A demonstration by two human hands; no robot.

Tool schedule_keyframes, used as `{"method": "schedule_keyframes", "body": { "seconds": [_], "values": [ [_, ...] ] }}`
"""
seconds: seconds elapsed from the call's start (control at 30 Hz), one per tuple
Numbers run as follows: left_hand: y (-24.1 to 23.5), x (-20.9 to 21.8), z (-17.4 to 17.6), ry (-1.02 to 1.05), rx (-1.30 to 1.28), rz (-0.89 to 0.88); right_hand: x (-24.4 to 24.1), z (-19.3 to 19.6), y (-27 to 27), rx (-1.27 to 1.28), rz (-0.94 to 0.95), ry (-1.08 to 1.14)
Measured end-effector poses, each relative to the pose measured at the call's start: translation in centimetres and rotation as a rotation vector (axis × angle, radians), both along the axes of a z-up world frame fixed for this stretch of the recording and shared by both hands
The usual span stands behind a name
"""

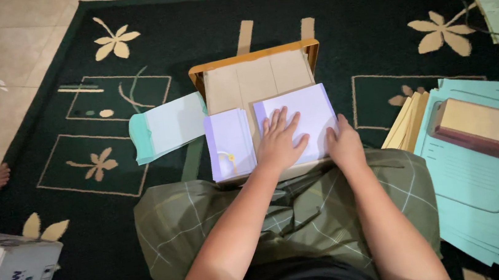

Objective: Placing papers into folders and smoothing them down to organize them.

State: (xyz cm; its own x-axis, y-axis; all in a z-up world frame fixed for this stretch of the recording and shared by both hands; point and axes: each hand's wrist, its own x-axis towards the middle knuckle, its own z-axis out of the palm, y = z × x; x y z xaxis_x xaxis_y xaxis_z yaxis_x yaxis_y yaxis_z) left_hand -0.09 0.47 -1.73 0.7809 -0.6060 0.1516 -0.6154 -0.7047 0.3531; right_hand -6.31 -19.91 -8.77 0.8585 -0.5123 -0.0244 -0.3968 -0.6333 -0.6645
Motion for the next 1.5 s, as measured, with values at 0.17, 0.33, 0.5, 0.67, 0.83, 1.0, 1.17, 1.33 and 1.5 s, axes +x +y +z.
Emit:
{"method": "schedule_keyframes", "body": {
  "seconds": [0.17,0.33,0.5,0.67,0.83,1.0,1.17,1.33,1.5],
  "values": [
    [-0.1,0.1,-0.7,-0.023,-0.024,0.018,-1.9,4.4,1.4,-0.070,0.004,-0.017],
    [-0.1,0.3,-1.0,-0.034,-0.055,0.019,-3.0,9.3,3.5,-0.065,0.094,-0.151],
    [-0.1,0.5,-0.6,0.027,-0.043,0.022,-2.0,8.7,5.1,0.920,0.277,-0.461],
    [-0.1,0.5,-0.4,0.026,-0.037,0.019,-1.7,6.6,3.7,0.513,0.311,-0.342],
    [0.4,0.7,0.1,0.101,-0.100,0.004,-1.9,6.8,4.4,0.433,0.342,-0.310],
    [0.5,2.5,-2.0,0.246,-0.178,-0.041,-1.8,6.8,4.5,0.386,0.365,-0.314],
    [0.7,2.7,-2.2,0.288,-0.169,-0.067,-1.9,7.0,4.7,0.370,0.377,-0.318],
    [0.5,3.6,-3.7,0.272,-0.151,-0.105,-2.1,7.9,5.1,0.302,0.391,-0.349],
    [1.0,2.9,-4.0,0.591,-0.532,0.056,-2.2,7.3,5.9,-0.187,0.449,-0.349]
  ]
}}
